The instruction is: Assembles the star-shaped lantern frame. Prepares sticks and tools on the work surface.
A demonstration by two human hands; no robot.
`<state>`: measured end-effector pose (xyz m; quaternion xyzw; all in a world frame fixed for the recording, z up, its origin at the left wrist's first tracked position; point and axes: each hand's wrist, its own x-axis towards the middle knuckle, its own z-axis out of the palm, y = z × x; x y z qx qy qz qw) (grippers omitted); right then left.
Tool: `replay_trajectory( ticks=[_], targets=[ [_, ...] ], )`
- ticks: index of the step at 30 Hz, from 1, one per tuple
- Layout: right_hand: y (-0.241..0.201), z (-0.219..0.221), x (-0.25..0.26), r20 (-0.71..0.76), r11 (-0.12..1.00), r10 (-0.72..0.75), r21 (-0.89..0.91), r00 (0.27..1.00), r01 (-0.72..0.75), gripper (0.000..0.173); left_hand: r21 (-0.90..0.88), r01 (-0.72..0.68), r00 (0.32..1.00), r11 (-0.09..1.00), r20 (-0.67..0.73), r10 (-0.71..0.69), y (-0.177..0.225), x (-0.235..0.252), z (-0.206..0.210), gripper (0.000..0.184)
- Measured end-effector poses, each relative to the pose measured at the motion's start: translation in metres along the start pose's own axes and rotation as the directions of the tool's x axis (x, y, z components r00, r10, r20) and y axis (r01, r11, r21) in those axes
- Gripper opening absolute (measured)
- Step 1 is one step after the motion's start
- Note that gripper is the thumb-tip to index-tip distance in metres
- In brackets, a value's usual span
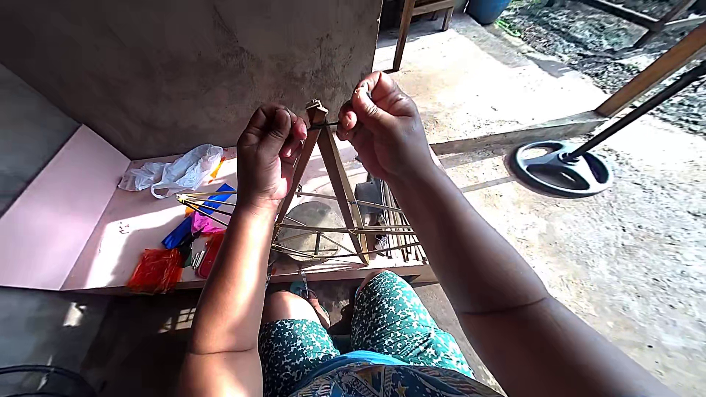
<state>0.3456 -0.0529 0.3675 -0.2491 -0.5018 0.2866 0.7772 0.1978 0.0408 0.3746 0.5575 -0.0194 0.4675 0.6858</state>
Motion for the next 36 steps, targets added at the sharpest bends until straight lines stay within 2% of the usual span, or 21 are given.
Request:
replay_trajectory(
  ticks=[5,10,13,15,17,19,21,25,29,33,36],
  targets=[
    [0.000,0.004,-0.001,-0.042,0.999,0.015,0.037,0.999,-0.014,0.019,-0.030,0.026,0.998,0.999,-0.048,-0.027,0.001,0.000,0.005,0.028],
    [0.001,0.008,-0.005,-0.098,0.997,0.047,0.059,0.994,-0.042,0.017,-0.018,-0.037,0.994,0.999,-0.105,0.035,-0.011,0.004,0.003,0.026],
    [0.007,0.002,-0.009,-0.075,1.000,0.007,0.007,0.997,-0.006,0.013,-0.004,-0.052,0.993,0.999,-0.108,0.051,-0.016,0.007,0.002,0.025],
    [0.012,0.000,-0.009,-0.029,0.991,-0.072,-0.116,0.997,0.068,0.014,-0.023,-0.055,0.993,0.998,-0.107,0.052,-0.016,0.007,0.002,0.024],
    [0.014,0.001,-0.007,0.024,0.922,-0.181,-0.345,0.983,0.178,0.014,-0.044,-0.054,0.992,0.998,-0.112,0.048,-0.017,0.008,0.004,0.023],
    [0.015,0.004,-0.005,0.067,0.792,-0.271,-0.552,0.960,0.262,0.015,-0.051,-0.050,0.992,0.997,-0.120,0.044,-0.017,0.008,0.005,0.023],
    [0.018,0.008,-0.003,0.094,0.652,-0.359,-0.686,0.929,0.322,0.015,-0.054,-0.061,0.993,0.997,-0.108,0.055,-0.018,0.007,0.006,0.022],
    [0.022,0.007,0.001,0.201,0.476,-0.448,-0.771,0.871,0.423,0.009,-0.087,-0.071,0.993,0.994,-0.097,0.062,-0.018,0.004,0.005,0.022],
    [0.024,0.007,0.001,0.267,0.349,-0.490,-0.812,0.830,0.467,0.013,-0.111,-0.108,0.993,0.988,-0.051,0.103,-0.023,0.006,-0.004,0.017],
    [0.024,0.006,0.002,0.313,0.277,-0.489,-0.829,0.814,0.486,0.013,-0.113,-0.135,0.990,0.984,-0.042,0.131,-0.023,0.005,-0.003,0.015],
    [0.026,0.006,0.003,0.323,0.270,-0.496,-0.825,0.806,0.497,0.012,-0.092,-0.178,0.984,0.980,-0.014,0.178,-0.023,0.002,-0.002,0.012]
  ],
)
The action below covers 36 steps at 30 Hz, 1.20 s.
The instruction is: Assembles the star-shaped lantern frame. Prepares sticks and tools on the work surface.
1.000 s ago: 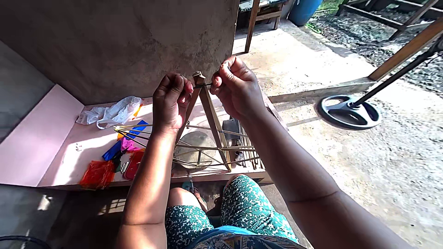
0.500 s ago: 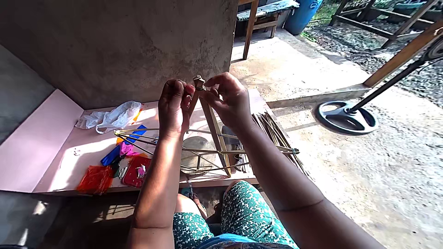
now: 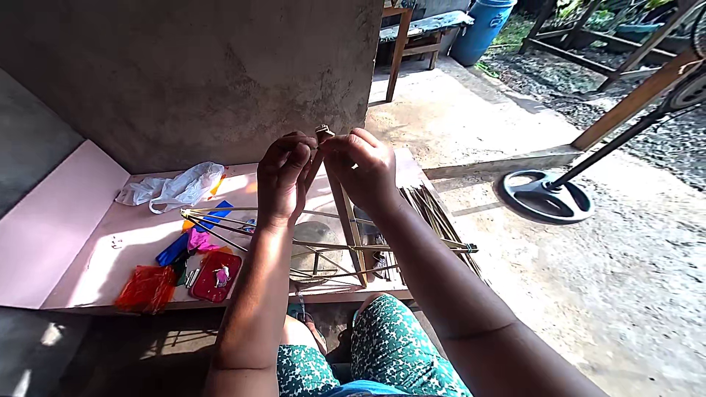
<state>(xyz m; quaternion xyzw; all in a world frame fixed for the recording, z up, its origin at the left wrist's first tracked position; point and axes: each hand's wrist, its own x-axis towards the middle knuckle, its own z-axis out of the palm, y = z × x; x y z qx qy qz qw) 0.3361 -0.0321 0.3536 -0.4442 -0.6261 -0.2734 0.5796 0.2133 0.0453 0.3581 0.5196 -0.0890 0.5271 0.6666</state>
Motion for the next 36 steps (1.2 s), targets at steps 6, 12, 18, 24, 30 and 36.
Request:
replay_trajectory(
  ticks=[6,12,18,24,30,36],
  targets=[
    [-0.002,0.005,-0.001,-0.013,0.999,0.006,0.036,1.000,-0.005,0.011,0.097,-0.071,0.994,0.993,0.090,0.062,0.002,0.001,0.002,0.013],
    [-0.001,0.009,-0.001,-0.021,0.986,0.108,0.134,0.994,-0.104,0.011,0.232,-0.103,0.994,0.967,0.047,0.095,0.005,-0.003,-0.008,0.033],
    [-0.006,0.012,-0.001,-0.043,0.985,0.131,0.120,0.990,-0.125,0.012,0.655,-0.248,0.951,0.714,0.023,0.310,-0.003,-0.008,0.005,0.012],
    [-0.005,0.010,0.000,-0.044,0.983,0.124,0.142,0.991,-0.117,0.010,0.696,-0.333,0.899,0.636,0.030,0.437,-0.016,-0.006,0.017,0.006],
    [0.001,0.009,-0.005,-0.001,0.940,0.200,0.283,0.980,-0.192,0.014,0.460,-0.146,0.967,0.876,-0.118,0.224,-0.014,-0.004,0.015,0.006],
    [0.012,-0.008,-0.007,0.062,0.929,0.211,0.296,0.975,-0.220,0.021,0.394,-0.019,0.978,0.919,-0.185,0.100,-0.012,-0.001,0.014,0.005]
  ],
)
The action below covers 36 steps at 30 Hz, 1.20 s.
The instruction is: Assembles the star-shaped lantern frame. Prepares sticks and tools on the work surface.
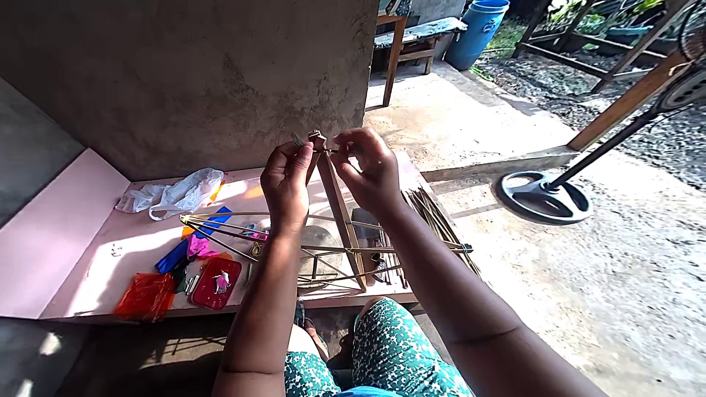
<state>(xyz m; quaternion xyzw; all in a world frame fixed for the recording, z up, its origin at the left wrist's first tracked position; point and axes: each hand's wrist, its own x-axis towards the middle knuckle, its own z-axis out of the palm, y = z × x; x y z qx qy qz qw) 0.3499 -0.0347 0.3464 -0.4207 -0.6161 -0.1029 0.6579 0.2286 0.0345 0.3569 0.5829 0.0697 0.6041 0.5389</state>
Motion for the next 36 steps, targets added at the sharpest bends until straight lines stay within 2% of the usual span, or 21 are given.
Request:
replay_trajectory(
  ticks=[5,7,9,11,14,15,17,20,22,28,32,36],
  targets=[
    [-0.017,-0.010,0.010,0.066,0.938,-0.031,-0.342,0.997,0.051,0.016,-0.020,0.004,1.000,1.000,0.002,-0.004,-0.002,0.002,0.000,0.006],
    [-0.020,-0.014,0.014,0.086,0.913,-0.048,-0.401,0.995,0.079,0.013,-0.070,0.022,1.000,0.997,0.012,-0.021,-0.001,0.003,0.000,0.007],
    [-0.022,-0.017,0.017,0.119,0.922,0.010,-0.386,0.993,0.037,0.013,-0.113,0.052,0.999,0.992,0.019,-0.050,0.001,0.003,0.002,0.009],
    [-0.024,-0.021,0.019,0.150,0.953,0.139,-0.289,0.979,-0.091,0.014,-0.121,0.066,0.998,0.990,0.017,-0.065,0.001,0.004,0.003,0.011],
    [-0.018,-0.021,0.014,0.149,0.945,0.280,0.128,0.948,-0.300,0.009,-0.114,0.076,0.997,0.991,0.029,-0.073,0.001,0.006,0.003,0.014],
    [-0.014,-0.017,0.012,0.123,0.898,0.301,0.298,0.946,-0.324,0.006,-0.119,0.085,0.996,0.989,0.036,-0.082,0.001,0.006,0.003,0.014],
    [-0.011,-0.010,0.010,0.098,0.735,0.376,0.574,0.921,-0.361,0.012,-0.135,0.131,0.991,0.982,0.039,-0.126,0.003,0.006,0.005,0.013],
    [-0.008,-0.001,0.008,0.100,0.514,0.428,0.791,0.898,-0.333,0.018,-0.156,0.204,0.979,0.966,0.024,-0.203,0.008,0.007,0.006,0.013],
    [-0.004,0.001,0.007,0.101,0.441,0.436,0.842,0.894,-0.311,0.019,-0.189,0.217,0.976,0.958,0.028,-0.215,0.007,0.008,0.005,0.014],
    [-0.008,0.001,0.013,0.152,0.420,0.519,0.812,0.842,-0.405,0.024,-0.233,0.160,0.987,0.959,0.050,-0.153,0.001,0.010,0.001,0.014],
    [-0.012,-0.002,0.024,0.218,0.374,0.620,0.762,0.753,-0.528,0.022,-0.218,0.081,0.996,0.973,0.057,-0.070,-0.003,0.008,0.000,0.014],
    [-0.014,-0.008,0.033,0.315,0.222,0.711,0.747,0.629,-0.626,0.023,-0.266,0.027,0.990,0.964,0.143,0.012,-0.004,0.006,-0.004,0.018]
  ],
)
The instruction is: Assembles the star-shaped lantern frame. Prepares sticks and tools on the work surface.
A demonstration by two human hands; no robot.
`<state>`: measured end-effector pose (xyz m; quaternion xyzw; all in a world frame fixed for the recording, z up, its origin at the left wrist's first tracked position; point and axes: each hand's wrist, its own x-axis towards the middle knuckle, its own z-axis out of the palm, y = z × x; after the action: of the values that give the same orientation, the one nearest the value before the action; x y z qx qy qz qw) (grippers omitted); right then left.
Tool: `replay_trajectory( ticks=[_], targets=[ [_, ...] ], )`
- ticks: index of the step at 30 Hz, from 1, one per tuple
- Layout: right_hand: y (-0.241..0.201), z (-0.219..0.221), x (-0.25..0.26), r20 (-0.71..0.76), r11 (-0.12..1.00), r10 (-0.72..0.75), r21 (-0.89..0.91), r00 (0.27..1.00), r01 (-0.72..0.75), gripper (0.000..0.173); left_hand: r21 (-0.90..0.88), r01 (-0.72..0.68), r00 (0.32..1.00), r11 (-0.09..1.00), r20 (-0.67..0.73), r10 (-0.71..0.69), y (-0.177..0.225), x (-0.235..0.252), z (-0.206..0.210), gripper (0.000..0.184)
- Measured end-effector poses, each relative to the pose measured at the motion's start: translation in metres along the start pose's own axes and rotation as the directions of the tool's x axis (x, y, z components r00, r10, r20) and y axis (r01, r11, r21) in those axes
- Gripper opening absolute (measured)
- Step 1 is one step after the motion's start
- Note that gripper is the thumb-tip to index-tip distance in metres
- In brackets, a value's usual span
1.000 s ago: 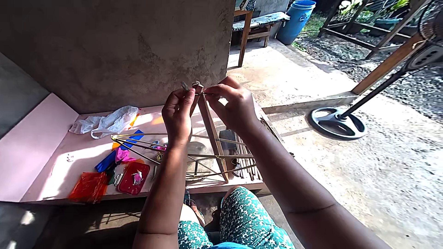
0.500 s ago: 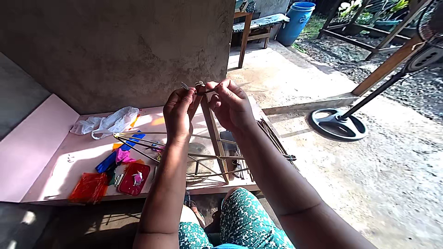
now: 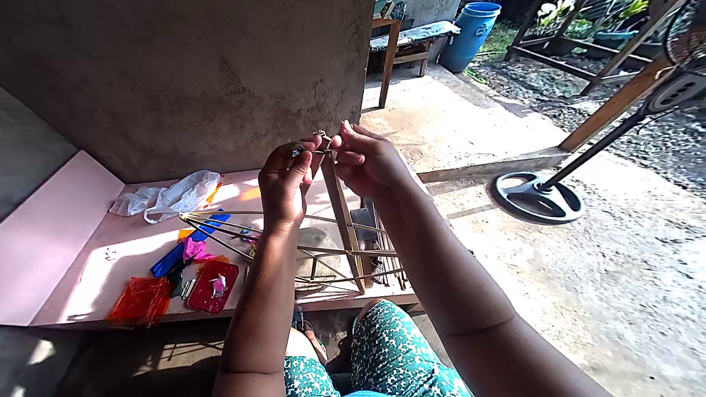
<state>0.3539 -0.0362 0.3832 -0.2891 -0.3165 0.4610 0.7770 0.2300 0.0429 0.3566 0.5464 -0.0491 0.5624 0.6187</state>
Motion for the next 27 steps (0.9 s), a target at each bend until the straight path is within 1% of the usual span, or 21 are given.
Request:
replay_trajectory(
  ticks=[2,4,6,9,13,16,20,22,23,25,27],
  targets=[
    [-0.003,0.001,0.001,-0.025,0.996,0.075,0.052,0.997,-0.074,0.026,-0.020,-0.016,0.999,1.000,0.045,0.017,-0.002,0.001,-0.002,0.018],
    [-0.006,0.003,0.001,-0.069,0.982,0.151,0.122,0.986,-0.142,0.025,-0.021,-0.022,0.998,1.000,0.056,0.023,-0.003,0.002,-0.002,0.016],
    [-0.009,0.005,-0.001,-0.108,0.970,0.184,0.184,0.977,-0.162,0.023,-0.009,-0.025,0.998,1.000,0.061,0.026,-0.005,0.004,-0.002,0.017],
    [-0.010,0.008,0.000,-0.135,0.977,0.128,0.187,0.983,-0.102,0.023,0.028,-0.030,0.997,0.999,0.067,0.028,-0.007,0.006,0.000,0.020],
    [-0.010,0.010,0.003,-0.151,0.992,0.048,0.121,0.987,-0.030,0.024,0.040,0.002,0.998,0.999,0.061,-0.005,-0.005,0.009,0.001,0.020],
    [-0.010,0.009,0.002,-0.151,0.997,0.013,0.083,0.988,0.000,0.022,0.055,0.013,0.998,0.998,0.066,-0.017,-0.006,0.013,-0.002,0.021],
    [-0.007,0.006,-0.001,-0.140,0.996,-0.005,0.083,0.990,0.016,0.022,0.044,0.033,0.998,0.998,0.049,-0.035,-0.007,0.014,-0.003,0.023],
    [-0.005,0.006,-0.004,-0.127,0.997,-0.041,0.059,0.991,0.049,0.021,0.054,0.038,0.998,0.998,0.039,-0.040,-0.005,0.014,-0.001,0.023],
    [-0.004,0.006,-0.006,-0.110,0.997,-0.074,0.030,0.991,0.078,0.021,0.080,0.023,0.999,0.997,0.040,-0.027,-0.005,0.013,-0.001,0.022],
    [-0.002,0.003,-0.012,-0.049,0.982,-0.174,-0.081,0.983,0.170,0.020,0.179,-0.066,0.995,0.982,0.081,0.053,-0.004,0.012,-0.003,0.016],
    [-0.001,0.000,-0.018,0.024,0.931,-0.284,-0.232,0.959,0.281,0.019,0.282,-0.157,0.985,0.947,0.118,0.128,-0.001,0.011,-0.004,0.010]
  ],
)
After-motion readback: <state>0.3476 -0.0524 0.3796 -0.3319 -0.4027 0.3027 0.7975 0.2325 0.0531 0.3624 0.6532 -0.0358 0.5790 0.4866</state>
